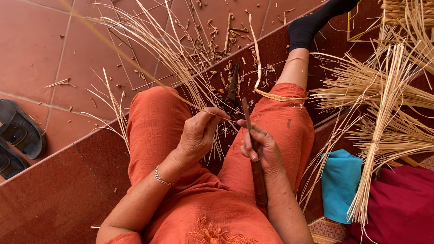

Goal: The person sits on a tiled floor and uses a knife to scrape and split dried plant stalks into thin strips. The person repeatedly picks up stalks, shaves off outer layers, and separates fibers, accumulating shavings on the floor.

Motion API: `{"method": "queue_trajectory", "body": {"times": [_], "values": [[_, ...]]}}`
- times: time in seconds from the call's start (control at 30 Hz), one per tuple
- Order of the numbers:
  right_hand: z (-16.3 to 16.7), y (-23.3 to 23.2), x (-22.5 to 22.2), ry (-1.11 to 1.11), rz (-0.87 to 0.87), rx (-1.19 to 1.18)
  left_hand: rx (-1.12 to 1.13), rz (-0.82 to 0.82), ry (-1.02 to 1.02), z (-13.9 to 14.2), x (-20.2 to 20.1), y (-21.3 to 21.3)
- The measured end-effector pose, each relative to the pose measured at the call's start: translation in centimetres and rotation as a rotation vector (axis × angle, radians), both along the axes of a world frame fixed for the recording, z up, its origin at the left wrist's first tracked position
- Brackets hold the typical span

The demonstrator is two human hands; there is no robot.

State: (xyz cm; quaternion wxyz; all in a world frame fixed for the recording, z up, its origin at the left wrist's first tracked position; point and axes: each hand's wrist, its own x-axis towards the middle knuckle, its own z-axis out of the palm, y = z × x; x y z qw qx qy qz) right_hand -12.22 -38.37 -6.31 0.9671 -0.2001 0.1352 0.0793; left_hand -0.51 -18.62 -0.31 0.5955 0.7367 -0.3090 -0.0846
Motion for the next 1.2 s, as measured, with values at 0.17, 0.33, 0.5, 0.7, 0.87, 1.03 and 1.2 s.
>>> {"method": "queue_trajectory", "body": {"times": [0.17,0.33,0.5,0.7,0.87,1.03,1.2], "values": [[0.1,-1.6,0.2,-0.06,-0.064,0.011,0.108,-0.104,0.199,-1.2,0.7,0.3],[1.3,-0.7,-0.2,-0.083,-0.014,-0.048,0.304,-0.253,0.334,-0.6,-0.3,1.0],[3.8,1.2,0.0,-0.013,0.047,-0.259,0.277,-0.235,0.444,0.9,-0.9,1.6],[6.8,2.8,0.8,0.031,0.185,-0.377,0.179,-0.208,0.203,1.6,-1.7,3.1],[7.4,4.4,1.0,-0.014,0.228,-0.433,0.173,-0.208,0.232,2.0,-2.0,4.8],[7.2,5.1,1.1,0.021,0.166,-0.478,0.157,-0.139,0.212,2.5,-2.6,5.8],[7.4,5.3,1.1,0.004,0.167,-0.527,0.162,-0.107,0.237,2.6,-3.2,6.1]]}}
